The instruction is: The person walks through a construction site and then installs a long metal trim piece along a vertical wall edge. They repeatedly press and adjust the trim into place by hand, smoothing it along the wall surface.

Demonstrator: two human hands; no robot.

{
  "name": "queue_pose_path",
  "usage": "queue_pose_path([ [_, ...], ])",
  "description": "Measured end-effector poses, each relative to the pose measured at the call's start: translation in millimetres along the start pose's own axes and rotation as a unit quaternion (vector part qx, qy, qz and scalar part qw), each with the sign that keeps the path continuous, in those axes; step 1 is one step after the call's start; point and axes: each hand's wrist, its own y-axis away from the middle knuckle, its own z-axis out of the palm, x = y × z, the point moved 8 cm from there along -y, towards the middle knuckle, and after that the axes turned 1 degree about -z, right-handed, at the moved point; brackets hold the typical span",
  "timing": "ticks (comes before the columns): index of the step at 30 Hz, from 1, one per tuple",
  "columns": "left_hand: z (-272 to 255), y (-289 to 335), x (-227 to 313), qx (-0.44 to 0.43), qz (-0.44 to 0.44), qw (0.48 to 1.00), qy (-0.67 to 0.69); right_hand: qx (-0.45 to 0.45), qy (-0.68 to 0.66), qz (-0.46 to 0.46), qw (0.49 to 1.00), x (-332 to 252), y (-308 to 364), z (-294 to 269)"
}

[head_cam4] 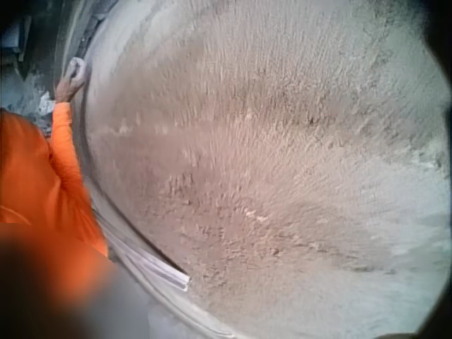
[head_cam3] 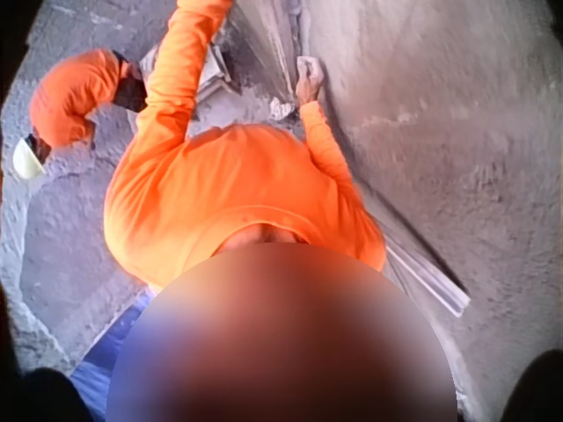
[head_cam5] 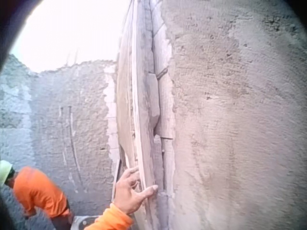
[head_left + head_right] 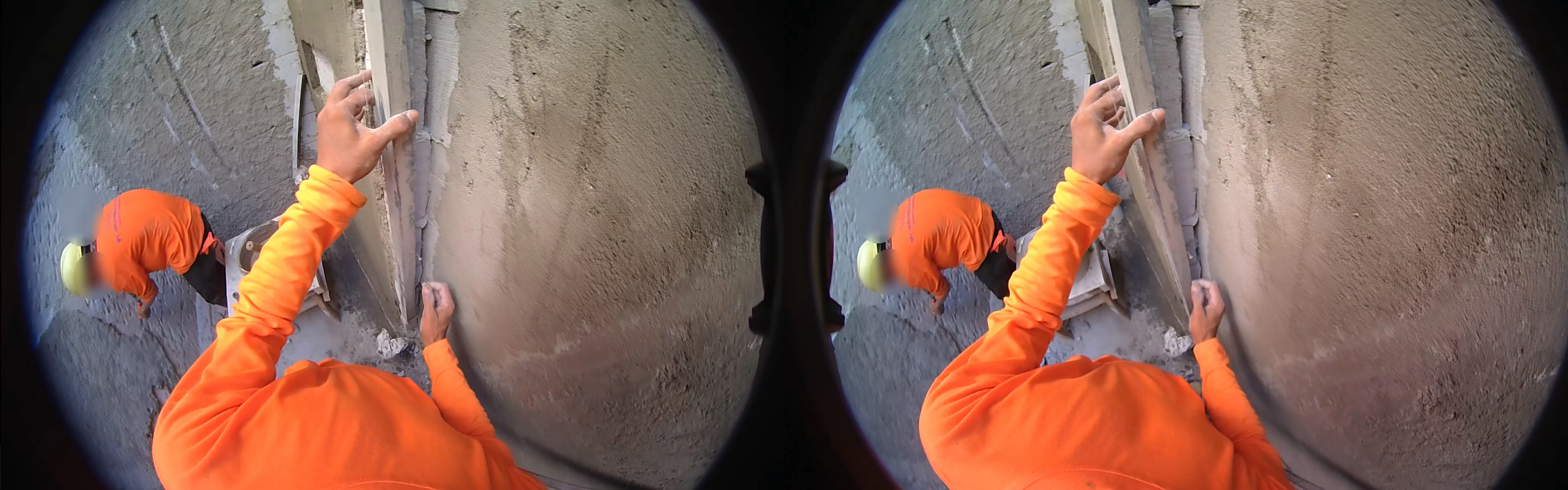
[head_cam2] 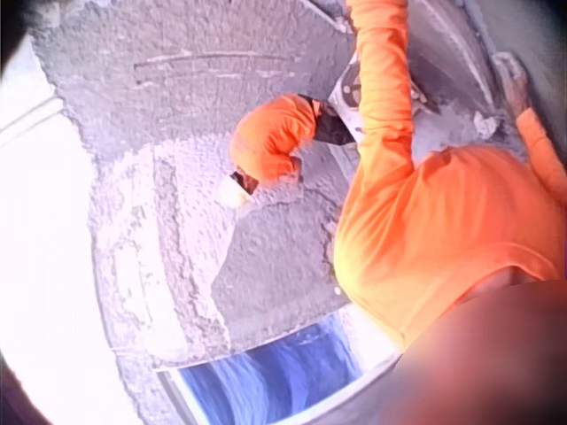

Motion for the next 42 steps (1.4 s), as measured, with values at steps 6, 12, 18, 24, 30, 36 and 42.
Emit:
queue_pose_path([
  [6,-2,0,1,0.008,0.034,0.999,-0.038,-0.058,0.047,0.091,0.993,8,59,-36],
  [12,-5,2,6,0.001,0.016,0.997,-0.082,-0.129,0.168,0.174,0.962,32,90,-82],
  [18,-8,4,10,0.025,0.023,0.997,-0.063,-0.188,0.296,0.207,0.913,45,104,-129],
  [24,-7,6,3,0.035,0.006,0.999,-0.031,-0.127,0.410,0.145,0.891,28,102,-149],
  [30,-8,7,4,0.052,0.034,0.997,-0.050,-0.164,0.544,0.207,0.797,23,73,-94],
  [36,-6,3,6,0.037,0.047,0.995,-0.074,-0.156,0.475,0.130,0.856,50,8,0],
  [42,-4,1,7,0.024,0.050,0.996,-0.074,-0.155,0.516,0.143,0.830,64,-25,26],
])
